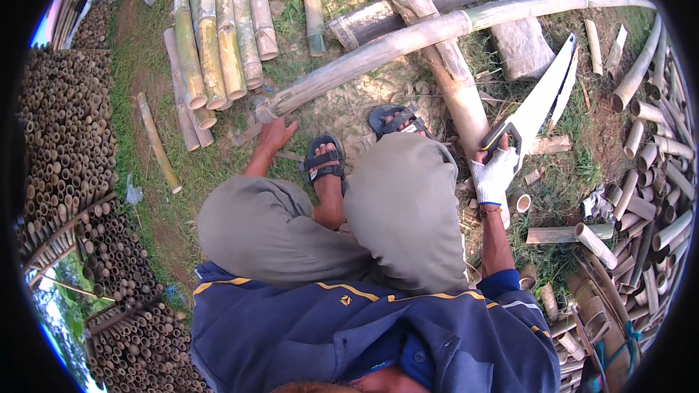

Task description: The person uses a hand saw to cut bamboo poles into shorter sections. They position each pole on a wooden support, saw through it, and then move the cut piece aside. The process is repeated with multiple bamboo poles.

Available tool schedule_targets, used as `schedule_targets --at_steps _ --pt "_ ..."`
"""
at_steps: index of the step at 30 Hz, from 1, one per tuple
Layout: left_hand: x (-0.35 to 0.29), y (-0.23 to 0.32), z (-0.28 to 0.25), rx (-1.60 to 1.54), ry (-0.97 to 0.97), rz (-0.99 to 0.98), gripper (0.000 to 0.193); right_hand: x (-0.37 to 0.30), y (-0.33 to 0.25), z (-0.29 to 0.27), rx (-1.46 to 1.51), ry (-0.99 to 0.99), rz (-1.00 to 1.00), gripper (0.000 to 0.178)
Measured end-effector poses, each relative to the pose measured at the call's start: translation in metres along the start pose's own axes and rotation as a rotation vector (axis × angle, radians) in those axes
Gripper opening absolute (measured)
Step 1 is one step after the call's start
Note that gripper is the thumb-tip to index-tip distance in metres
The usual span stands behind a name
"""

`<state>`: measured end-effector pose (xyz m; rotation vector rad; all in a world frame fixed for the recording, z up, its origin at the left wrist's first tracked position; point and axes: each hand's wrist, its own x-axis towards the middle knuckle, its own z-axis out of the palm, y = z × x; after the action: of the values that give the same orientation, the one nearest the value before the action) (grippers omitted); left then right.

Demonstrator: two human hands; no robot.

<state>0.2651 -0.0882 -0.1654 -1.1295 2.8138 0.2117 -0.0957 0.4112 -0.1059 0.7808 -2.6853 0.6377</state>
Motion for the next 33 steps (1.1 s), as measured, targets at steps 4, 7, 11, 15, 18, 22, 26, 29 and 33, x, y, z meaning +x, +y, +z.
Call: schedule_targets --at_steps 4,7,11,15,18,22,26,29,33 --pt "-0.003 -0.002 -0.012 0.023 -0.229 0.091 0.060 -0.006 0.002 0.000 0.035 0.005 0.059 0.074" --pt "-0.032 0.003 -0.032 -0.117 -0.249 0.236 0.049 -0.006 0.002 -0.001 -0.017 -0.024 0.061 0.075" --pt "-0.109 0.005 -0.050 -0.317 -0.160 0.187 0.048 -0.005 0.001 -0.003 -0.051 -0.030 0.012 0.079" --pt "-0.167 0.022 -0.106 -0.329 -0.301 0.008 0.053 -0.001 -0.005 -0.008 -0.002 -0.082 0.072 0.075" --pt "-0.158 0.044 -0.147 -0.274 -0.113 0.113 0.057 -0.002 0.000 -0.006 -0.002 -0.041 0.039 0.074" --pt "-0.075 0.065 -0.175 -0.206 0.275 0.334 0.056 -0.003 0.003 -0.005 0.021 -0.029 0.041 0.075" --pt "0.010 0.106 -0.187 -0.280 0.376 0.392 0.049 -0.004 0.006 -0.002 0.035 0.007 0.009 0.077" --pt "0.048 0.121 -0.178 -0.349 0.392 0.417 0.052 0.000 -0.003 -0.006 0.043 -0.028 0.034 0.078" --pt "0.068 0.148 -0.168 -0.404 0.292 0.425 0.055 -0.004 0.002 -0.004 0.037 -0.041 0.054 0.078"
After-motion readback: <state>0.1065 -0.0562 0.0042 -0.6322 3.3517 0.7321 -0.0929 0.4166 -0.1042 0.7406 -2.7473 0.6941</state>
